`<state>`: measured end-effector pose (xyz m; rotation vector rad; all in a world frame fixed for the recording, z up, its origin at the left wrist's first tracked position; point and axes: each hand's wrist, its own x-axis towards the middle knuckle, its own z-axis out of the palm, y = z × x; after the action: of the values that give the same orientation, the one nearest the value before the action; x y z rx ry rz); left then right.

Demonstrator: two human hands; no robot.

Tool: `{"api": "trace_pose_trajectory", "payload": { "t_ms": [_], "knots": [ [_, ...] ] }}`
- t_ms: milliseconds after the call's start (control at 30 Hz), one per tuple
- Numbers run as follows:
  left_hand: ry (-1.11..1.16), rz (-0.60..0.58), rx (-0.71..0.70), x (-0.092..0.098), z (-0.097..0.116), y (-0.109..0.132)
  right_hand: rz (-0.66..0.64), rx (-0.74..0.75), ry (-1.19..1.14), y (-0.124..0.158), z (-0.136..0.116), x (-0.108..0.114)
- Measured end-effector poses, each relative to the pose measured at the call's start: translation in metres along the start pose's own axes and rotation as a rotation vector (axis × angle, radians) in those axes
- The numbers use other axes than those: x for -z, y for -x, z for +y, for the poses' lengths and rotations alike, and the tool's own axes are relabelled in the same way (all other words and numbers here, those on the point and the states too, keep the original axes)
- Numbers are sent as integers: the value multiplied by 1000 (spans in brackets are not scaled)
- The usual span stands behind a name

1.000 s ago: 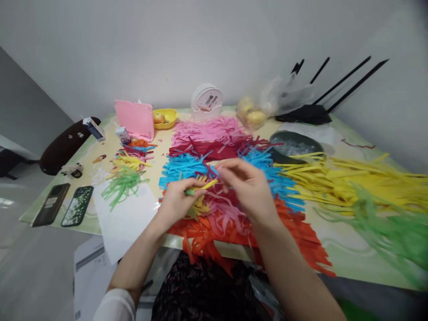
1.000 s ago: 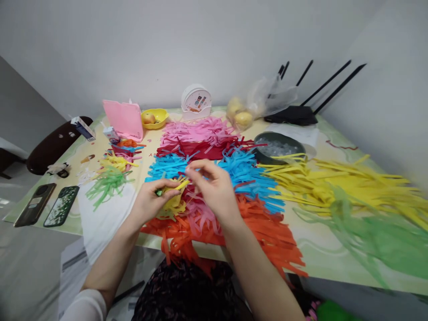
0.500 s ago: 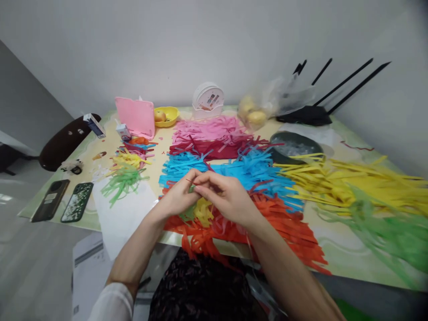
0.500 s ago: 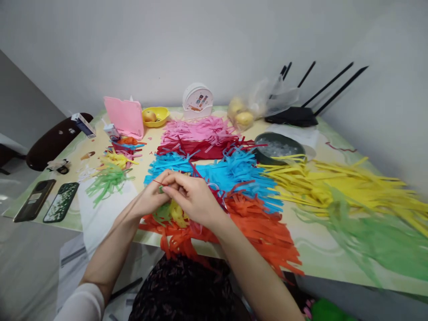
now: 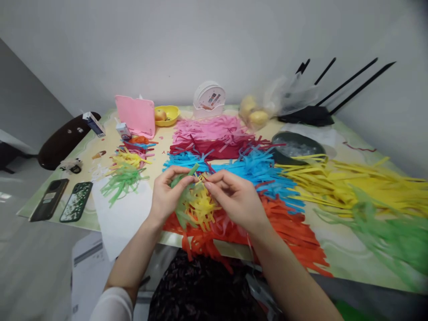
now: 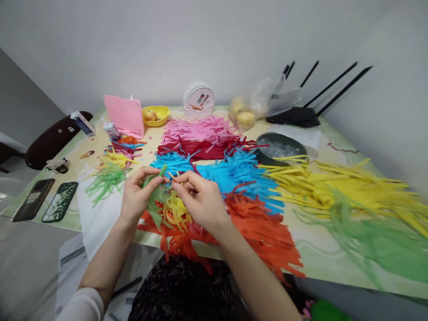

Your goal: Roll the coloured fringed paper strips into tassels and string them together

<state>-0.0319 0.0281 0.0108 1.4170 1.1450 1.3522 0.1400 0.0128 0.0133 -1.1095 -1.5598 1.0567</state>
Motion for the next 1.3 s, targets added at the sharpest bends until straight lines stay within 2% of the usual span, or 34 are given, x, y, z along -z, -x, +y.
{"api": "trace_pose_trajectory", "payload": {
  "t_ms": [300,567,800,1000,1167,1300],
  "knots": [
    [-109,-29,-88,-2,-2,2,-37,-37,-35,-3,-2,0],
    [-58,-56,-45,-2,0,2,-48,-46,0,0,-5,4],
    [-226,-4,-160,-3,-3,3,-96,-93,28,-2,-5,9],
    [-178,-35,-109,-4,0,3,-97,-130,39,-4,-7,11],
    [6,-111,38,-3,-5,1,-108,-152,14,-3,-3,12],
    [-73,-146,-18,-3,-8,0,-85,-123,-16,-6,0,11]
  ]
}}
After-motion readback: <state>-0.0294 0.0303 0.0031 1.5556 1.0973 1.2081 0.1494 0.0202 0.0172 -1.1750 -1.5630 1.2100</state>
